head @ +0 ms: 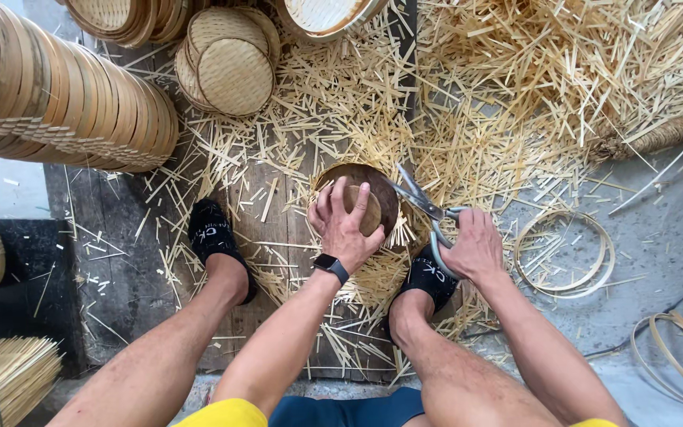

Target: The person sits on the floor of a bamboo basket workshop and assembles round woven bamboo trays. They trim bamboo strips with scissors, fit a woven bamboo mat into a wooden mold and rim, press the edges into place, and stack the finished baskets with others.

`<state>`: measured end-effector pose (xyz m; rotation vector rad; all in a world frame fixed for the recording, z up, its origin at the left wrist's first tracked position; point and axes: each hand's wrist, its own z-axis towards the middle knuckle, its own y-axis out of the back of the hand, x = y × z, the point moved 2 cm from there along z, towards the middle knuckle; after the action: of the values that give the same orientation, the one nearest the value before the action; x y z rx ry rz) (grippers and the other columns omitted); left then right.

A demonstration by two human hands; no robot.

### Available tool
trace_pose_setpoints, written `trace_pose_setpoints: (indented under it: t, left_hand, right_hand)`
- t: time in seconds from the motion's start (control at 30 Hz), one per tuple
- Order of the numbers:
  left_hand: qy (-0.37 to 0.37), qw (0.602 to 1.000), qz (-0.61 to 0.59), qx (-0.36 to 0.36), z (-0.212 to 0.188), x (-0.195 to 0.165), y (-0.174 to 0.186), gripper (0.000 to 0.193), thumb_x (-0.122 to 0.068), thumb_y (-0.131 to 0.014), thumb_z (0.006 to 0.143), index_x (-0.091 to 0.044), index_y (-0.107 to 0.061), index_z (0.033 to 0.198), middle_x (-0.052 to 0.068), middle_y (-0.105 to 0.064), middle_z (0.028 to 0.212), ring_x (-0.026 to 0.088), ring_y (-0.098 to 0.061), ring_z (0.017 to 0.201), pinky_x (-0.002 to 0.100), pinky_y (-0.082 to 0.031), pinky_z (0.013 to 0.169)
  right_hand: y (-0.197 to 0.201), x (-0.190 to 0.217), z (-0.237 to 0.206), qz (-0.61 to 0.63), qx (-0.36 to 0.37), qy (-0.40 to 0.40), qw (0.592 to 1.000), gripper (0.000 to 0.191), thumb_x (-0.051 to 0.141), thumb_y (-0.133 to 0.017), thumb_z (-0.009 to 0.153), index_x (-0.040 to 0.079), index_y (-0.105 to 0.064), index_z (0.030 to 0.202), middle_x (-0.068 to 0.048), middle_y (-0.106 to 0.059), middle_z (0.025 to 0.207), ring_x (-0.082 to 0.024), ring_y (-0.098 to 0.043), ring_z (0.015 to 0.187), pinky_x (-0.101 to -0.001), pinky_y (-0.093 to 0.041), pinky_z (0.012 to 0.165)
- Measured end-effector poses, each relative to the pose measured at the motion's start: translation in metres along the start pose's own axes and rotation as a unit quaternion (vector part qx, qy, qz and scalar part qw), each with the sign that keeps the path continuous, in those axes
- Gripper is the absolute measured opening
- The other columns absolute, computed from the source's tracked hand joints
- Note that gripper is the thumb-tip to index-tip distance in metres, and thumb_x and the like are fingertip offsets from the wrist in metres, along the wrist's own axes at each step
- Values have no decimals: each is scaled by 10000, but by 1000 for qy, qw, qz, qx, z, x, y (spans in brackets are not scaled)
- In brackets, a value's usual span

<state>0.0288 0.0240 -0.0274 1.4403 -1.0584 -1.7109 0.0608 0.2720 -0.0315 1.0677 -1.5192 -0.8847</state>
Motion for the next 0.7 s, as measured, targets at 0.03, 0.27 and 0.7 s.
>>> trace_pose_setpoints:
  t: [0.03, 0.27, 0.7]
  left_hand:
    - [13, 1000, -16, 18, 0, -3, -2, 934, -389, -872, 591, -256, -517, 1444, 149, -352, 1495, 409, -314, 1377, 629, -271, 1086]
    - [-22, 996, -42, 74, 2, 0, -7, 914, -367, -857, 606, -242, -535, 1452, 137, -370, 1491, 420, -318, 1376, 605, -354, 1067]
    - [-161, 969, -55, 178, 19, 21, 9, 893, -327, -870, 570, -299, -582, 1415, 93, -427, 1491, 384, -344, 1422, 566, -333, 1144]
  right_hand:
    - [-6, -3, 6, -27, -11, 25, 999, 605, 534, -751, 768, 0, -591, 1005, -188, -575, 940, -338, -569, 910, -466, -495, 805]
    - [-54, -46, 39, -144, 89, 27, 985, 235, 311, -594, 988, 78, -619, 971, -98, -595, 866, -204, -588, 762, -371, -525, 615]
    - [-45, -52, 52, -161, 53, 82, 982, 262, 329, -621, 1004, 71, -662, 995, -94, -609, 904, -199, -595, 784, -361, -521, 641]
